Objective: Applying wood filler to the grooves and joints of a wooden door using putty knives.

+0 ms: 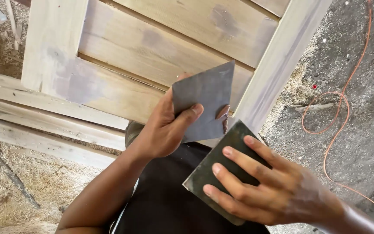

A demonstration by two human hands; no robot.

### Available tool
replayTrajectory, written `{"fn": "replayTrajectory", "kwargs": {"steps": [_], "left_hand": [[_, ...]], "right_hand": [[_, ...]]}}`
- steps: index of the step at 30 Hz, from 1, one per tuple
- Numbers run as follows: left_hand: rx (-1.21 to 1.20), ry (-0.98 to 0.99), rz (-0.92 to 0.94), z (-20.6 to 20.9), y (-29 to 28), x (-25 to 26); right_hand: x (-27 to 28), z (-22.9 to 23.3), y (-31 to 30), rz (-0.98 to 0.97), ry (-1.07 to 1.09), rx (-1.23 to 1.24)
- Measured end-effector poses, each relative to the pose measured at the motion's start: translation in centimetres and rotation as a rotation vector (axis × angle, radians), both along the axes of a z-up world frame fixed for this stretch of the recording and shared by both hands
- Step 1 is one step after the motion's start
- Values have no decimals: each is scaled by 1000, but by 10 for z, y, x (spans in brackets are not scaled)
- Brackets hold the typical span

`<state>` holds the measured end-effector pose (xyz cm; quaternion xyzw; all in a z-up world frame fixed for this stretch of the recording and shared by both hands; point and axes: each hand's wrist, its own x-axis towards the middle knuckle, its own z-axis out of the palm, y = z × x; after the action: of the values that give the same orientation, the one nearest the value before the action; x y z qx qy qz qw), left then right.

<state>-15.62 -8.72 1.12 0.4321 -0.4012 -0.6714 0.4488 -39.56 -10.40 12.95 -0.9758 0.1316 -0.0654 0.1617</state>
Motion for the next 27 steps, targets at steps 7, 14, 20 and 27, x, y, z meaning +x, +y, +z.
{"fn": "replayTrajectory", "kwargs": {"steps": [7,14,20,27], "left_hand": [[-151,-63,-97,23,-10,5],[-207,-99,-122,29,-10,9],[-258,-35,-21,23,-2,17],[-247,-77,186,0,23,45]], "right_hand": [[13,-7,-8,26,17,10],[19,-14,-1,5,59,31],[20,-20,8,-21,95,55],[-24,-96,6,-240,97,412]]}}
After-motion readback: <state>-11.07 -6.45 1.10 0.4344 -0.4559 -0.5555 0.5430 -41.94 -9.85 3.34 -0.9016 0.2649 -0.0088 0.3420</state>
